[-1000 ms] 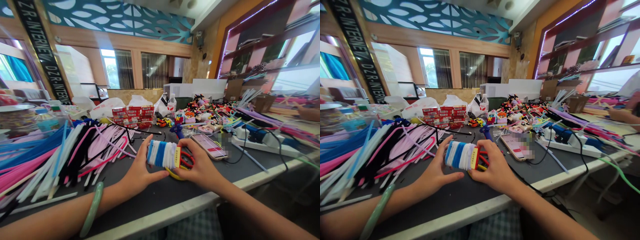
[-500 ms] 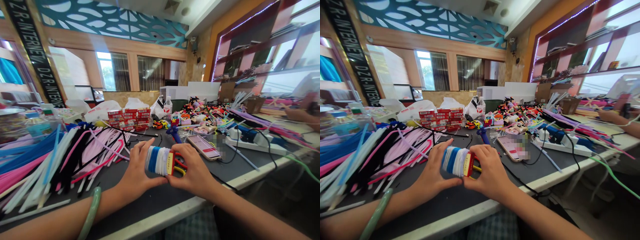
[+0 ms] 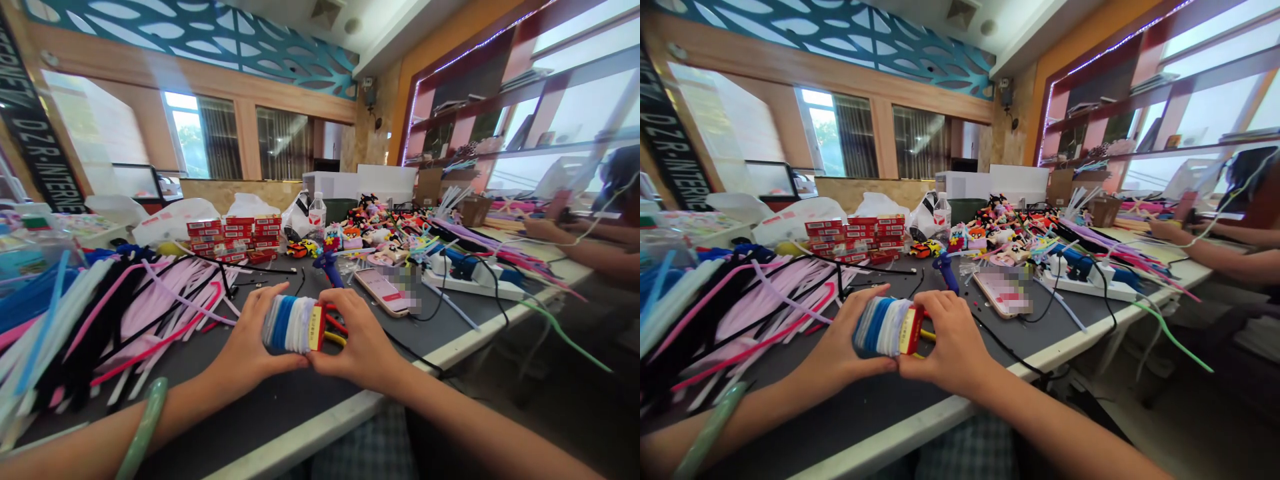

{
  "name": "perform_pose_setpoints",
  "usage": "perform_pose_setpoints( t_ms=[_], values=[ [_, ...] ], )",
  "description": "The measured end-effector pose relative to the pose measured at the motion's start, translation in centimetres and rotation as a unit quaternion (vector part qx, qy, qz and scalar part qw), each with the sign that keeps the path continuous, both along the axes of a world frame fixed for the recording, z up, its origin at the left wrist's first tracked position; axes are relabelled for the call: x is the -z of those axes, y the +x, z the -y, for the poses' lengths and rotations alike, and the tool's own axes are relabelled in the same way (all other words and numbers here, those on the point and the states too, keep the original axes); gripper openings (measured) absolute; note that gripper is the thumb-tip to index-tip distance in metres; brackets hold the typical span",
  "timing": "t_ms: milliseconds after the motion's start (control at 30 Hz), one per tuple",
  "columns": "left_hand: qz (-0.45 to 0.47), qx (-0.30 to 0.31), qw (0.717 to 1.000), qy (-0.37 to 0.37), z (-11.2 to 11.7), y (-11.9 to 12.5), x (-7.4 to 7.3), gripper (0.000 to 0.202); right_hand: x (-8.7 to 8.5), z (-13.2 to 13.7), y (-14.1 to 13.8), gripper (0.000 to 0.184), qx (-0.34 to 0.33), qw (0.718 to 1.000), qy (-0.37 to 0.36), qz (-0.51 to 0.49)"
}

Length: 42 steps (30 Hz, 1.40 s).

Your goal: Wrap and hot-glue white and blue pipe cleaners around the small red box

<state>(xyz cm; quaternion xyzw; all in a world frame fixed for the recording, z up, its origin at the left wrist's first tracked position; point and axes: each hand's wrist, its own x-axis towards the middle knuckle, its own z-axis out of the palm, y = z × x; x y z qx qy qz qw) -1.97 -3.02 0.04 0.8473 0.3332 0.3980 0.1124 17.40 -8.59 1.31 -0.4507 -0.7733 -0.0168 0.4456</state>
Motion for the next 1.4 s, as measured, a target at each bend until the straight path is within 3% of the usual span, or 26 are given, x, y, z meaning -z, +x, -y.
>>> perform_pose_setpoints(
  t_ms=[167,433,933,1167,1400],
  values=[
    [-0.001,0.033,0.999,-0.006,0.0,0.0,-0.2,0.070,0.1,0.1,-0.2,0.051,-0.007,0.999,-0.027,-0.025],
    [0.004,0.012,1.000,-0.010,0.2,0.1,-0.5,0.060,0.3,0.1,-0.3,0.050,-0.004,0.994,-0.083,-0.066],
    [0.009,-0.044,0.991,0.125,0.9,-0.2,-0.6,0.056,0.6,0.2,-1.1,0.050,-0.065,0.980,-0.115,-0.147],
    [0.026,-0.094,0.991,0.093,1.1,-0.1,-0.4,0.065,0.3,0.6,-1.4,0.048,-0.096,0.970,-0.145,-0.173],
    [0.035,-0.104,0.994,0.025,2.1,0.1,-1.1,0.066,0.5,0.4,-1.4,0.049,-0.114,0.967,-0.133,-0.184]
  ],
)
